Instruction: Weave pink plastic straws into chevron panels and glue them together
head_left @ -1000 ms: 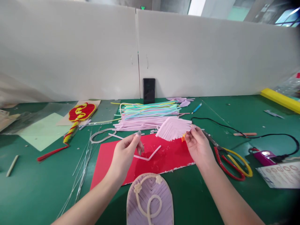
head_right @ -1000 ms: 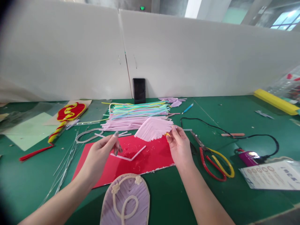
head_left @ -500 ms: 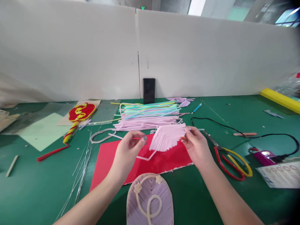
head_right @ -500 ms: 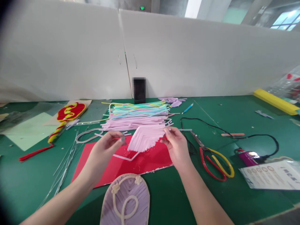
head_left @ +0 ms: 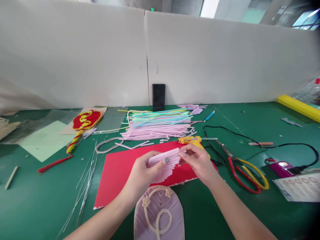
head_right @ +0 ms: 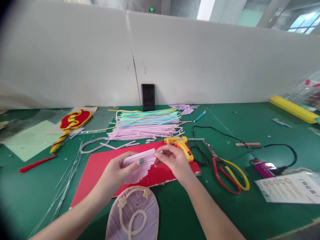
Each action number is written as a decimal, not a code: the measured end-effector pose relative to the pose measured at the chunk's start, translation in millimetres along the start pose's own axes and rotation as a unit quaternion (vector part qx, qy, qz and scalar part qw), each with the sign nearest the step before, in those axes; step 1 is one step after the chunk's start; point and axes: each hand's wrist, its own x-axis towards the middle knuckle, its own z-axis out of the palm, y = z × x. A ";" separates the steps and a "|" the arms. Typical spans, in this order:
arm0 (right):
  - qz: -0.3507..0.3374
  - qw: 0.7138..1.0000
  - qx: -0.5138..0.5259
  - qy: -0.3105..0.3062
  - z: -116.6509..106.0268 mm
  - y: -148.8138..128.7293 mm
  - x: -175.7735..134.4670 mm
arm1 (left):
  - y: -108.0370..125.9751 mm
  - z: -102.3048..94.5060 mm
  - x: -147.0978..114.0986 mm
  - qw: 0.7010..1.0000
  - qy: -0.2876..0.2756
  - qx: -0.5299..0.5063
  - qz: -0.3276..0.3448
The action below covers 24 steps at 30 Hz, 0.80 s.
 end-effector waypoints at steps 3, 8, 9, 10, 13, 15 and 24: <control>0.004 1.000 -0.024 -0.014 1.8 -1.1 -1.5 | 1.1 0.1 0.7 1.000 0.014 0.003 0.002; -0.019 0.991 -0.136 -0.007 -13.2 -6.6 3.5 | 3.3 -1.2 1.7 0.999 0.048 -0.006 -0.004; -0.046 0.979 -0.193 0.039 -20.7 -7.7 5.7 | 3.0 -1.9 2.2 0.999 0.052 -0.008 -0.003; -0.074 0.955 -0.271 0.093 -29.6 -8.5 8.0 | 2.2 -2.7 2.8 0.998 0.056 -0.007 -0.002; -0.140 0.820 -0.499 0.242 -59.6 -6.9 14.6 | -0.7 -6.0 4.8 0.998 0.066 0.002 0.003; -0.096 0.761 -0.578 0.278 -75.6 -2.5 17.4 | -1.0 -8.7 5.8 0.997 0.075 0.009 0.003; 0.093 0.700 -0.683 0.184 -72.5 11.1 16.2 | 18.6 -20.9 4.3 0.992 0.115 0.044 -0.003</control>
